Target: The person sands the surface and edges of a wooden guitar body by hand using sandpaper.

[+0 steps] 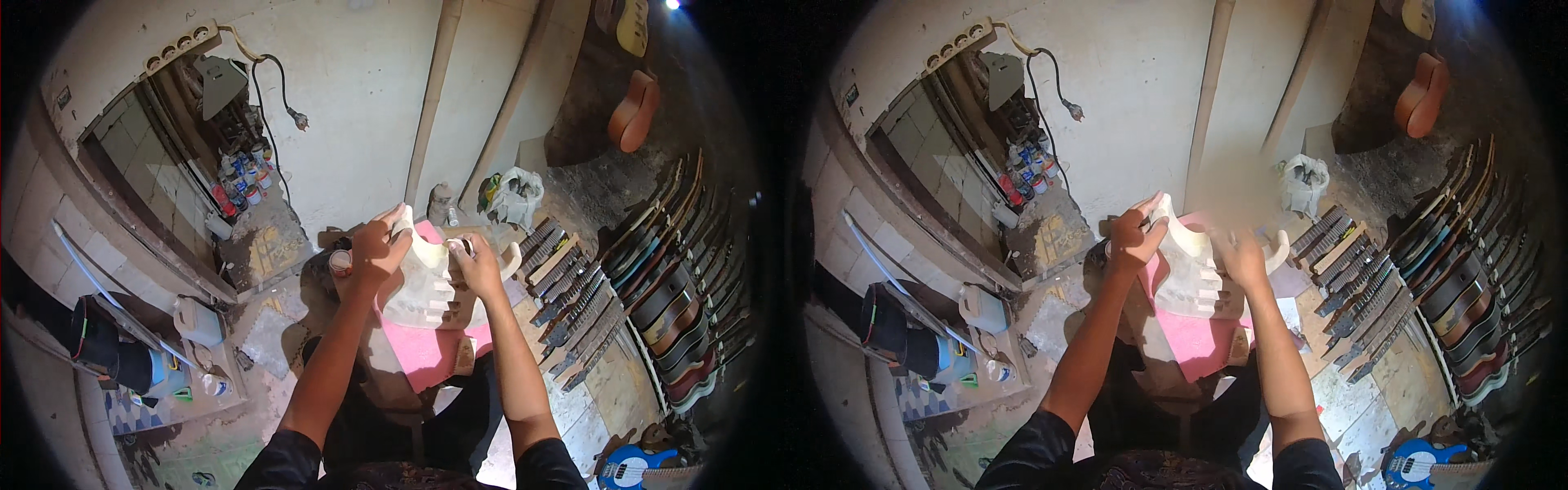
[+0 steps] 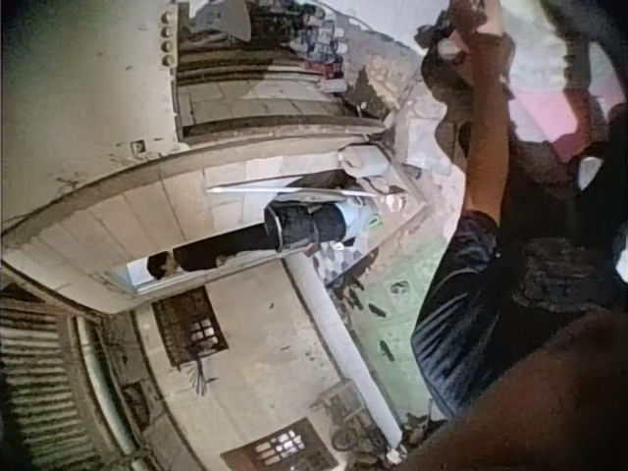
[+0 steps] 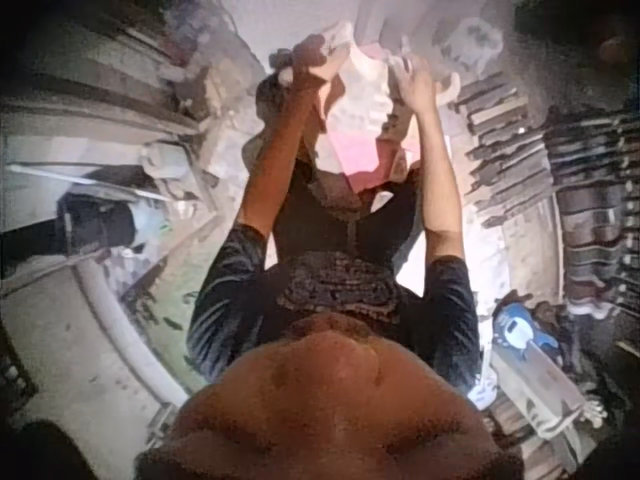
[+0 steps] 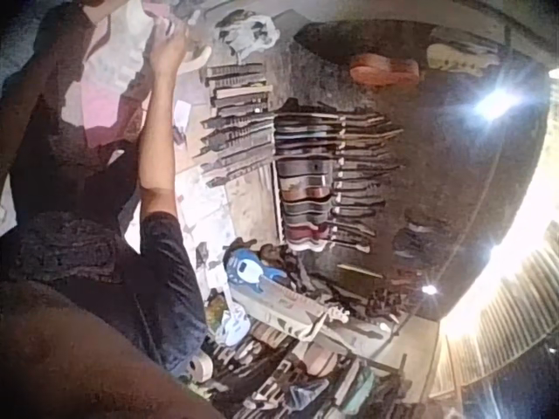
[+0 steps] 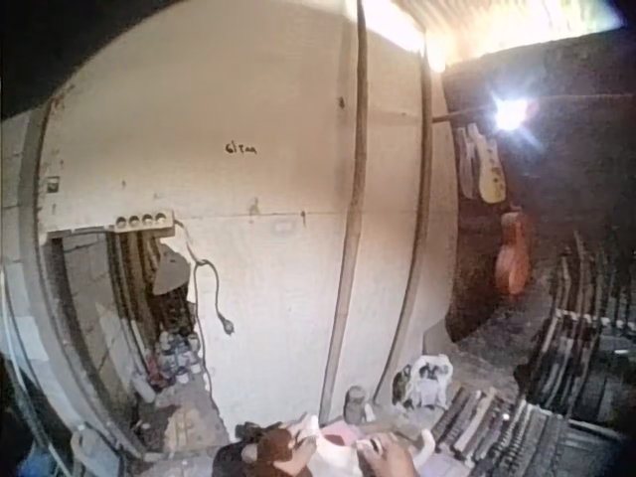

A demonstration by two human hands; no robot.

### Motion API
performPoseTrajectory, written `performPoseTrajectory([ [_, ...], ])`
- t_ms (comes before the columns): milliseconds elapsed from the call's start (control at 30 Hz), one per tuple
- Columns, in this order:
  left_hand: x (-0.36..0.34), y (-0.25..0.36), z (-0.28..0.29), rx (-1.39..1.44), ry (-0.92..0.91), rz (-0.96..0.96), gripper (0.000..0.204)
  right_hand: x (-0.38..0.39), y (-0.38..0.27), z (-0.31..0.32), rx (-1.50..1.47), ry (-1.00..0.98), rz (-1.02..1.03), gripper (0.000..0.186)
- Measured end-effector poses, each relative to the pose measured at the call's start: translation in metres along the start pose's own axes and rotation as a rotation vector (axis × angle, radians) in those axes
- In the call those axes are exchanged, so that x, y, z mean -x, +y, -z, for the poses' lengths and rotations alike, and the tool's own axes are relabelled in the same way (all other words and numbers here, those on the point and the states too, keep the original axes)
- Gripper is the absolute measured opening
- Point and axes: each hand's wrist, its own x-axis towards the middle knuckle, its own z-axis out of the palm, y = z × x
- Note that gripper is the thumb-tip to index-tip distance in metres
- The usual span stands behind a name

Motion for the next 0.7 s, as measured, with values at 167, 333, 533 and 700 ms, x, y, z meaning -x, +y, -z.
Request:
performPoseTrajectory([
  [167, -0.002, 0.004, 0.010, 0.105, -0.083, 0.080, 0.047, -0.001, -0.004, 0.004, -0.048, -0.036, -0.003, 0.026],
  [333, 0.011, 0.019, -0.001, 0.256, -0.066, 0.166, 0.049, 0.003, -0.012, 0.017, -0.114, -0.017, -0.118, 0.039],
  [533, 0.074, 0.030, -0.029, 0.474, 0.067, 0.218, 0.055, 0.032, 0.002, 0.026, -0.050, 0.050, -0.064, 0.025],
  [700, 0.162, 0.021, -0.016, 0.493, -0.245, 0.279, 0.068, 0.087, -0.006, 0.041, -0.100, 0.087, 0.143, 0.018],
])
